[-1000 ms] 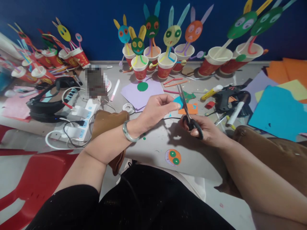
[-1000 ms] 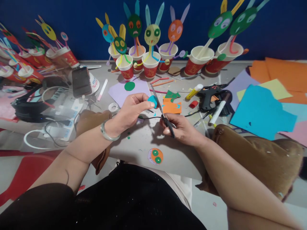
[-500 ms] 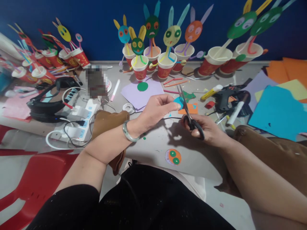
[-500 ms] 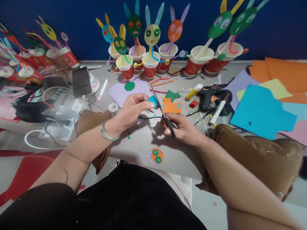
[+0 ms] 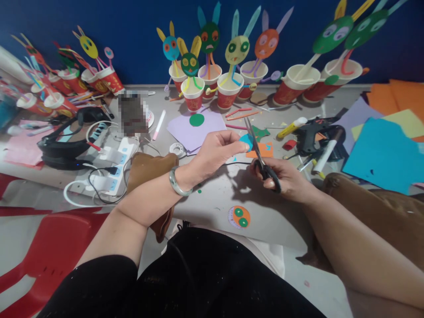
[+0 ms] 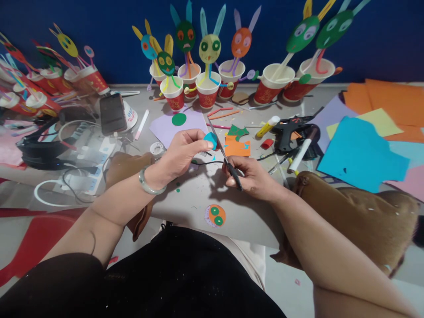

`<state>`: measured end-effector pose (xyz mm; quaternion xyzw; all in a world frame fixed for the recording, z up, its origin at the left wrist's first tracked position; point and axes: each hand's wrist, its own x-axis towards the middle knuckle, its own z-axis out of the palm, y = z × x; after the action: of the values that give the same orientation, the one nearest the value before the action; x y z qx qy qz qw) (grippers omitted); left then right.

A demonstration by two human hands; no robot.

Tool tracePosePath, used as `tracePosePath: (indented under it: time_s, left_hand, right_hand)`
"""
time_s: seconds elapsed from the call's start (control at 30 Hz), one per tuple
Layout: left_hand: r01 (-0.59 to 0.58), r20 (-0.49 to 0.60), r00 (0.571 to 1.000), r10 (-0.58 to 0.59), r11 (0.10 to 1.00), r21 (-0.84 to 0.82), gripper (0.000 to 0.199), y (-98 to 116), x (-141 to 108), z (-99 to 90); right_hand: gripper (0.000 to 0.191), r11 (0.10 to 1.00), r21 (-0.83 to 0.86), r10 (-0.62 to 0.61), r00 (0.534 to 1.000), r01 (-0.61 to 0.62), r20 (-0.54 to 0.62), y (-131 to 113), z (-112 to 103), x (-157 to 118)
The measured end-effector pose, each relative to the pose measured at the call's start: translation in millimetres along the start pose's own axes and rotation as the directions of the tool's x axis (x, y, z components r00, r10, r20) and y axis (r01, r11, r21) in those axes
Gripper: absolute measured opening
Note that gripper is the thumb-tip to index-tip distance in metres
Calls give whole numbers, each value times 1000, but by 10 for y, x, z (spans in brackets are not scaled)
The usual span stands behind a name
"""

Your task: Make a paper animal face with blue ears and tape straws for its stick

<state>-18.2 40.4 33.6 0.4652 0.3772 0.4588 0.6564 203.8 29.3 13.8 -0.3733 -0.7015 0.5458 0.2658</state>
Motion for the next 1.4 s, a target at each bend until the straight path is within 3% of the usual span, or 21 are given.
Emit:
tracePosePath:
  time_s: [0.23, 0.37, 0.5, 0.7, 0.83, 1.03, 1.4]
  left_hand:
    - [-10, -13, 1000, 10, 1000, 4, 48, -7, 7, -10]
    - [15, 11, 1000, -15, 1000, 3, 47, -4, 23, -18]
    - [61, 34, 998, -61, 998, -8, 48, -28, 41, -16]
    - [180, 57, 982, -180, 984, 16, 46, -85, 34, 3]
    - [230, 65, 971, -231, 973, 24, 48, -97, 24, 36]
    - [251, 76, 964, -255, 966, 56, 48, -104, 16, 73]
    - [290, 129, 947, -294, 956, 46, 49, -103, 9, 69]
  right_hand:
    - [73, 999, 47, -6, 998, 9, -68, 3, 49, -2]
    - [74, 934, 346, 2, 965, 93, -264, 52, 71, 24]
    - [65, 828, 560, 152, 948, 33, -280, 46, 30, 58]
    - [38, 896, 444, 200, 906, -15, -373, -20, 89, 54]
    - [35, 917, 397, 234, 868, -47, -438, -36, 163, 55]
    - [37, 900, 435, 223, 893, -35, -391, -70, 193, 71]
    - [39, 906, 422, 212, 896, -31, -390, 0, 186, 49]
